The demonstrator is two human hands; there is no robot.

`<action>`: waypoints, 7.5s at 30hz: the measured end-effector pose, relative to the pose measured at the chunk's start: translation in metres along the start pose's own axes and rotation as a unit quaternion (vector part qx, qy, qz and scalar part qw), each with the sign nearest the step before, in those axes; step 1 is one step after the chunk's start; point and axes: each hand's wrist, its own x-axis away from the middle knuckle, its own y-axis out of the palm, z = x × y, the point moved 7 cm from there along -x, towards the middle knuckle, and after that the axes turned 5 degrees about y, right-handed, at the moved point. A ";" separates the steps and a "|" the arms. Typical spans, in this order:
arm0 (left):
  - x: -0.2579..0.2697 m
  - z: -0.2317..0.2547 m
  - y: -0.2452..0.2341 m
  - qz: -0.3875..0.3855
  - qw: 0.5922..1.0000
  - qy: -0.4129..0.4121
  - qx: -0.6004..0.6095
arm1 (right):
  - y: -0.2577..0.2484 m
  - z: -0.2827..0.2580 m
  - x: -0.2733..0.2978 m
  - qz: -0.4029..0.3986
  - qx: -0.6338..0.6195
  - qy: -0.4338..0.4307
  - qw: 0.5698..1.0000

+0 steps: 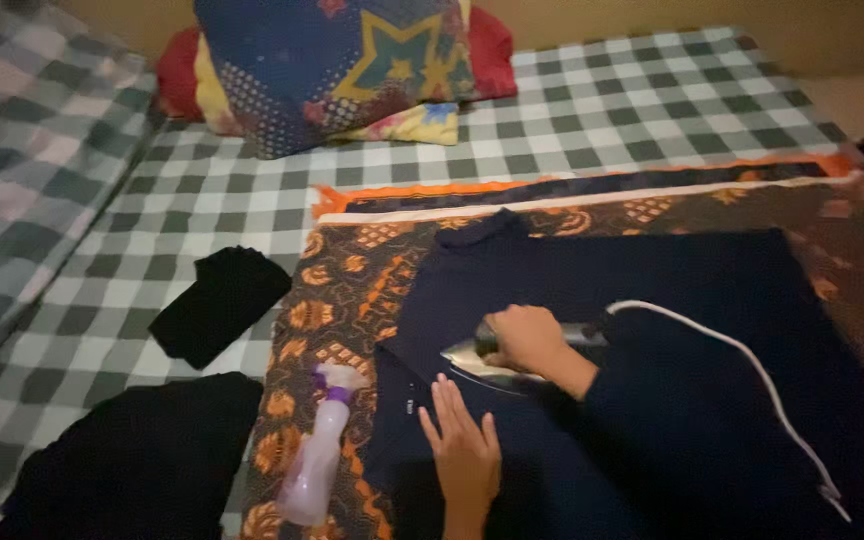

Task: The person irons several garments on a patterned cloth laid over a bed. They use a spray bottle to moisten the fabric and an iron to smooth a dark blue shirt, a grey shirt, and a white graphic t-shirt, folding each item after ironing.

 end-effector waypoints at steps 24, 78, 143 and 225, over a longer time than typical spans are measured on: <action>-0.034 0.097 0.034 -0.089 0.988 0.118 0.042 | 0.022 0.136 0.185 -0.079 -0.023 0.253 0.964; -0.045 0.105 0.033 -0.086 0.994 0.073 -0.015 | -0.012 0.403 0.062 0.019 -0.029 0.234 0.972; -0.041 0.103 0.051 -0.117 0.988 0.070 -0.078 | -0.001 0.248 0.053 0.178 -0.060 0.275 0.943; -0.346 -0.033 -0.400 0.126 0.836 0.076 0.529 | -0.255 0.585 0.160 0.469 -0.417 0.270 0.731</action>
